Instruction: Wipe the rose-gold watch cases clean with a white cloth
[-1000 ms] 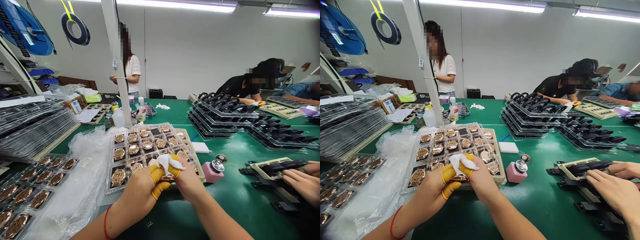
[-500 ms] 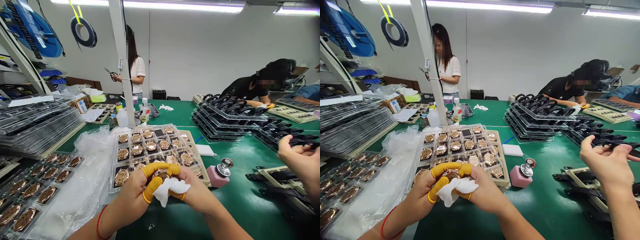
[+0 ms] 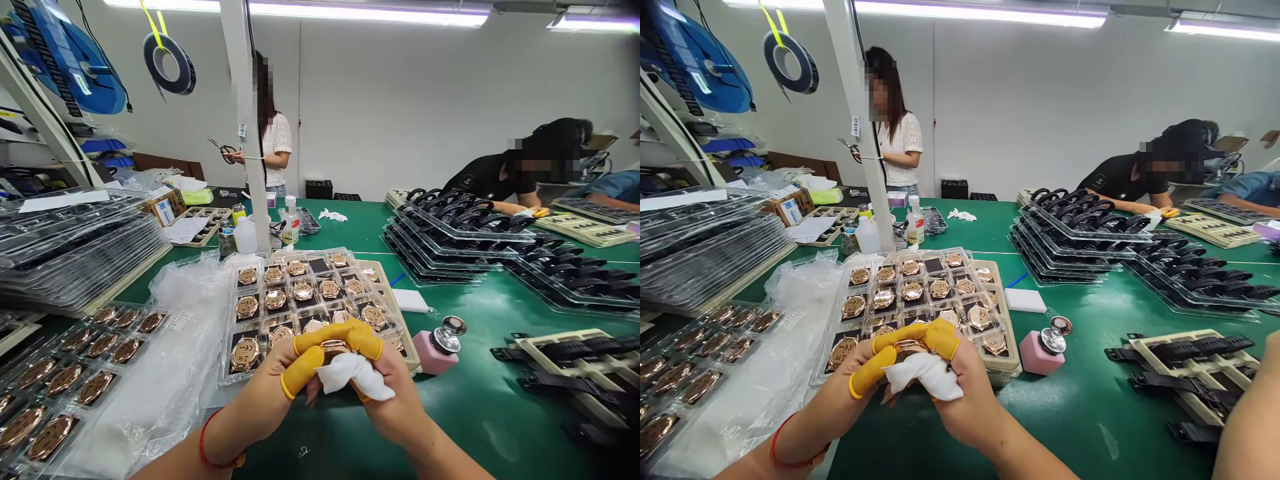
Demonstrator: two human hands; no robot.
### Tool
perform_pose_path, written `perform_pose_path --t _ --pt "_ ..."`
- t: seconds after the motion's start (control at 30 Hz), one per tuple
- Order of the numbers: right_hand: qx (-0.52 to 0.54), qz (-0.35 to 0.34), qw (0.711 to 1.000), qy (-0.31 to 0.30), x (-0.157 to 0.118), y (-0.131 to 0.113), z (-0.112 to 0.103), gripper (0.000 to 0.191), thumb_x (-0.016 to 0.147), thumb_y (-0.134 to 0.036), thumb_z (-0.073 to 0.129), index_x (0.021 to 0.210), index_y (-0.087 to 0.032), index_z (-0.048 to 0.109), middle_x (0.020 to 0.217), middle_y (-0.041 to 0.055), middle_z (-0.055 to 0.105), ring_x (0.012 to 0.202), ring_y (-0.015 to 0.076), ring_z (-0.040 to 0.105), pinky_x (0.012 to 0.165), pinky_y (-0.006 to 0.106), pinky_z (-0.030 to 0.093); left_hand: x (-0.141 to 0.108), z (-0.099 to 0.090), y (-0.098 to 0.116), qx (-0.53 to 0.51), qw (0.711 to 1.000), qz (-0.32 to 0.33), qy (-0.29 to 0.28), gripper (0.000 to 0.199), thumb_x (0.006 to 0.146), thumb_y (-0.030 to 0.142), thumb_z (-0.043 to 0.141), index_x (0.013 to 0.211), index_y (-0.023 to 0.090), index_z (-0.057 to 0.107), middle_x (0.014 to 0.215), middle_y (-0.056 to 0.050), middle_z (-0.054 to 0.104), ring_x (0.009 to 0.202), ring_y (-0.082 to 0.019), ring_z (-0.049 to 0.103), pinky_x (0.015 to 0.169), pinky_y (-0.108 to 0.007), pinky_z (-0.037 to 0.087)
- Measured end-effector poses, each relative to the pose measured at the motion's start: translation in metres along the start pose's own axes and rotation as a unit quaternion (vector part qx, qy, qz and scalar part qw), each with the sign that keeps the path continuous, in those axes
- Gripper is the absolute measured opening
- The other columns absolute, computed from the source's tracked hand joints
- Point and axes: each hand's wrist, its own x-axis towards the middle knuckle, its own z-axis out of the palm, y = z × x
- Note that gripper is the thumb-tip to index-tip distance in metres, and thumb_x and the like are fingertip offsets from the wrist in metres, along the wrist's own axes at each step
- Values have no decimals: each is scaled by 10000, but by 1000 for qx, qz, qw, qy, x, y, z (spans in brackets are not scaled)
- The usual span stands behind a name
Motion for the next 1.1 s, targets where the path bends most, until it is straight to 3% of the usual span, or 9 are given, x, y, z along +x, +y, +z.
perform_pose_path --t 0.13,0.2,0.33,0.43,0.5,0.57,0.7,0.87,1.1 --pt "-63 -29 995 77 -3 8 0 356 849 -146 584 1140 -350 589 1027 9 683 925 174 642 843 279 503 1 -4 14 175 979 104 -14 357 932 453 488 1190 237 608 1041 -58 666 880 -178 611 853 -294 496" --pt "-100 -45 990 92 -3 11 -1 397 830 -145 603 1170 -342 550 1040 11 676 925 175 641 835 285 505 0 -7 18 245 961 130 -25 331 942 398 492 1236 268 570 1139 -47 652 983 -188 608 897 -297 477" --pt "-246 -167 951 79 -3 8 -5 308 806 -170 610 1096 -267 569 916 42 668 871 211 609 781 340 486 0 -10 15 356 917 180 18 261 947 358 488 1148 255 618 1022 -39 694 870 -184 632 763 -274 494" --pt "-318 -264 908 75 -3 4 -10 371 772 -171 623 1127 -242 542 920 50 667 909 231 591 951 441 403 2 -10 12 357 910 209 -12 231 957 333 473 1088 237 637 961 -33 701 826 -160 637 750 -254 502" --pt "-332 -279 898 74 -4 2 -11 396 758 -174 624 1136 -242 531 963 59 666 981 247 578 1026 477 337 3 -11 11 387 890 241 -17 240 970 288 438 1112 212 617 960 -51 695 829 -163 633 748 -265 509" --pt "-343 -272 896 78 -5 1 -12 387 760 -187 628 1129 -257 533 958 57 668 1007 256 567 1028 485 329 3 -13 12 451 845 289 15 252 973 237 407 1124 173 597 930 -78 689 810 -177 624 717 -282 512" --pt "-376 -283 880 63 -4 1 -14 311 785 -251 640 1087 -296 581 834 16 679 879 234 580 1033 493 285 -1 -19 16 549 769 325 20 252 972 228 407 1129 146 587 822 -75 665 721 -173 595 634 -270 484" --pt "-287 -261 921 44 2 4 -15 288 787 -260 655 1067 -318 625 825 12 658 859 223 578 1031 520 274 -1 -22 22 572 754 319 -41 232 955 154 417 1106 143 592 789 -57 633 673 -163 540 577 -259 413" --pt "-60 -138 988 19 1 14 -1 304 770 -241 712 1048 -353 664 969 27 627 931 215 604 1034 487 355 2 -33 26 593 706 386 -15 203 969 193 422 978 132 616 729 -52 613 634 -142 507 565 -258 395"
